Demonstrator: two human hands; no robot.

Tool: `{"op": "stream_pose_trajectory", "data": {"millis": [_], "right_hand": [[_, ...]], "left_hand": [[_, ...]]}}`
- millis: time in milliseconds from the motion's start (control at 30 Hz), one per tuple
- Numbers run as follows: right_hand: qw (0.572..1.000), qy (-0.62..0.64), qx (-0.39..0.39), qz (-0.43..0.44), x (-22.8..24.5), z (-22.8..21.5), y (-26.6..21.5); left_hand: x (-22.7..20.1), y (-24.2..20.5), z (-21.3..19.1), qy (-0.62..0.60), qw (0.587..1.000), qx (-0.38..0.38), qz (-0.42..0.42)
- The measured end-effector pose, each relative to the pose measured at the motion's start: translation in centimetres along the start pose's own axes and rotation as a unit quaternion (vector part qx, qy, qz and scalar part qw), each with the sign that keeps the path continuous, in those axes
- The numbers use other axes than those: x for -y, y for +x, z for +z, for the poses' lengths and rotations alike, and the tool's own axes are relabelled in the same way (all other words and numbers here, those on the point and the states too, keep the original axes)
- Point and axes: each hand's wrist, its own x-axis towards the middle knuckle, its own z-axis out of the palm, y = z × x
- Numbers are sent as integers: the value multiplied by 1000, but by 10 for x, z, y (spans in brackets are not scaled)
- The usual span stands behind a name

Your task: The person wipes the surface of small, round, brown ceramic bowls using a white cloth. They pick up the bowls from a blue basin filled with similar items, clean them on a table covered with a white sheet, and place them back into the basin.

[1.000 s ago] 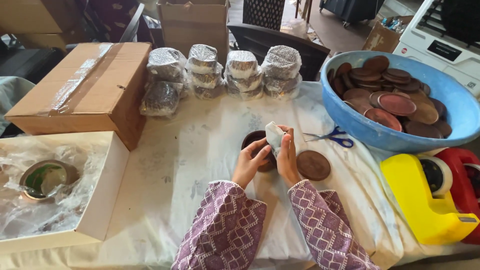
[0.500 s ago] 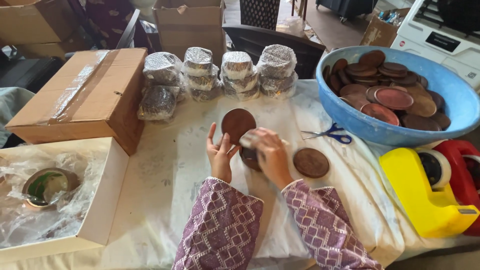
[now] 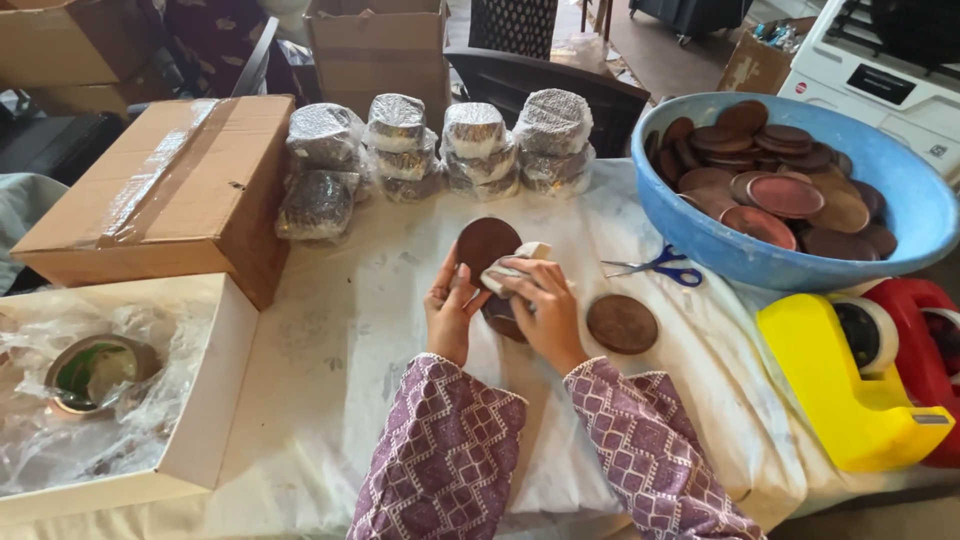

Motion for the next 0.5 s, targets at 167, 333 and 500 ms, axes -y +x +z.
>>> {"op": "stream_pose_trajectory", "data": {"millis": [167, 333, 500], "right_hand": [[993, -63, -66, 71, -19, -18, 2], [998, -36, -60, -7, -24, -1, -7], [999, 2, 45, -20, -10, 11, -14]], "left_hand": [[62, 18, -27, 58, 996, 69, 9], [28, -2, 6, 76, 994, 79, -13], [-4, 0, 1, -15, 1000, 2, 18]]}}
